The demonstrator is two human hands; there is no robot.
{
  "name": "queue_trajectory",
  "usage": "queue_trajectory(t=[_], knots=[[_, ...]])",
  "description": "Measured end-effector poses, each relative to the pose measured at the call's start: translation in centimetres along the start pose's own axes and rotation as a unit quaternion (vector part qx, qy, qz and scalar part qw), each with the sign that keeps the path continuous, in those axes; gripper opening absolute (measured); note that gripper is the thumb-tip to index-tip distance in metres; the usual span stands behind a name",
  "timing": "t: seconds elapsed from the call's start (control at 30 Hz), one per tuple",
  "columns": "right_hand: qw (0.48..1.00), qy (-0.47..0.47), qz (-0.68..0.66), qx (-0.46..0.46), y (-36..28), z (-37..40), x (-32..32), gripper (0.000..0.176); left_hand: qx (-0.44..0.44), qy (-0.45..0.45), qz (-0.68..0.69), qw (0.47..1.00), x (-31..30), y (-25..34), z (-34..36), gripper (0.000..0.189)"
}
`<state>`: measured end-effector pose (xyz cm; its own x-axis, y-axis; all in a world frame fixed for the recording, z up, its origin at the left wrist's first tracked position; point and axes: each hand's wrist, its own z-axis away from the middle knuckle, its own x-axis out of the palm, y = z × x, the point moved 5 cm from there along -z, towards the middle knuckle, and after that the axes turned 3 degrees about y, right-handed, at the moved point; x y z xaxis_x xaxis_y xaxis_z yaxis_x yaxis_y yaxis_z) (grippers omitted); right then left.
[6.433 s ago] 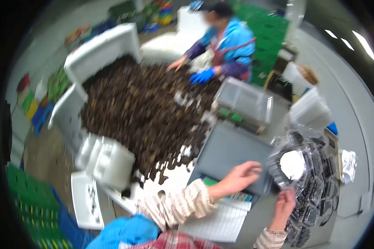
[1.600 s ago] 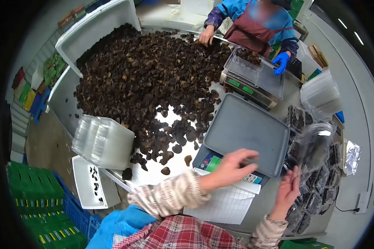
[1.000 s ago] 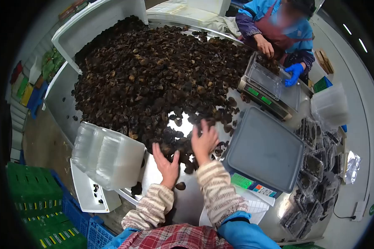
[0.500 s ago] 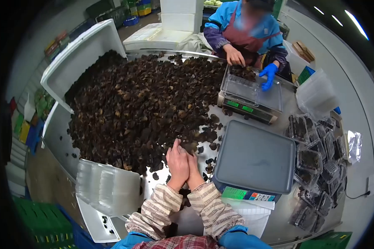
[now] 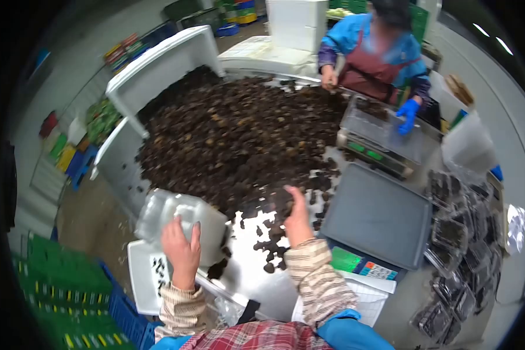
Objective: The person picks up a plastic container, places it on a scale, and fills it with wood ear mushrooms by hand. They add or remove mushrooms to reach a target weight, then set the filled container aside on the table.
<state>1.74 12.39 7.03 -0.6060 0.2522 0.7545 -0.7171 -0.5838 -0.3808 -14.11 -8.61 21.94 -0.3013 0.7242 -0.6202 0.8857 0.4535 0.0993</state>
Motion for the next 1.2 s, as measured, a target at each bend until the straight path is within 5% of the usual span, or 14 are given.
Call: queue_trajectory(t=[0.07, 0.1, 0.4, 0.47, 0.6, 0.7, 0.77, 0.83, 0.97, 1.03, 1.1, 1.2], knots=[[0.998, -0.003, -0.028, 0.051, 0.6, -0.9, -0.8, 0.026, -0.185, -0.269, 0.115, 0.938, 2.6, -4.6, 3.1, 0.020], [0.997, 0.002, -0.035, 0.071, 0.7, -0.7, -0.8, 0.027, -0.154, -0.165, 0.160, 0.961, 2.0, -4.4, 3.2, 0.018], [0.997, -0.068, -0.002, 0.046, -1.7, 4.8, 1.6, 0.025, -0.206, -0.221, 0.176, 0.937, 2.8, -5.6, 3.7, 0.025], [0.997, -0.065, -0.008, 0.035, -2.3, 5.8, 1.8, 0.024, -0.217, -0.187, 0.043, 0.957, 3.4, -6.8, 3.3, 0.029], [0.994, -0.105, 0.008, 0.013, -6.3, 9.2, 1.2, 0.022, -0.254, 0.098, 0.118, 0.955, -0.7, -7.3, -1.5, 0.023], [0.994, -0.095, 0.032, -0.033, -11.8, 12.3, 0.5, 0.022, -0.109, 0.175, 0.235, 0.950, -1.8, 0.5, -4.5, 0.019], [0.986, -0.091, 0.088, -0.103, -16.0, 14.2, 0.2, 0.024, 0.038, 0.062, 0.281, 0.957, 0.6, 8.7, -3.4, 0.009], [0.973, -0.087, 0.110, -0.185, -20.0, 15.4, 0.1, 0.027, 0.249, -0.006, 0.360, 0.899, 3.9, 15.9, 0.2, 0.007], [0.899, -0.051, 0.288, -0.325, -24.4, 16.7, -1.9, 0.033, 0.398, -0.104, 0.439, 0.799, 5.9, 26.4, 5.8, 0.010], [0.772, 0.001, 0.472, -0.425, -24.4, 15.4, -4.3, 0.042, 0.435, -0.131, 0.442, 0.773, 7.0, 28.7, 7.8, 0.009], [0.595, -0.076, 0.585, -0.546, -22.7, 14.9, -5.4, 0.040, 0.419, -0.128, 0.455, 0.775, 6.6, 29.5, 8.3, 0.014], [0.416, -0.052, 0.775, -0.473, -20.0, 13.3, -8.1, 0.039, 0.366, -0.128, 0.470, 0.793, 4.9, 27.7, 8.2, 0.029]])
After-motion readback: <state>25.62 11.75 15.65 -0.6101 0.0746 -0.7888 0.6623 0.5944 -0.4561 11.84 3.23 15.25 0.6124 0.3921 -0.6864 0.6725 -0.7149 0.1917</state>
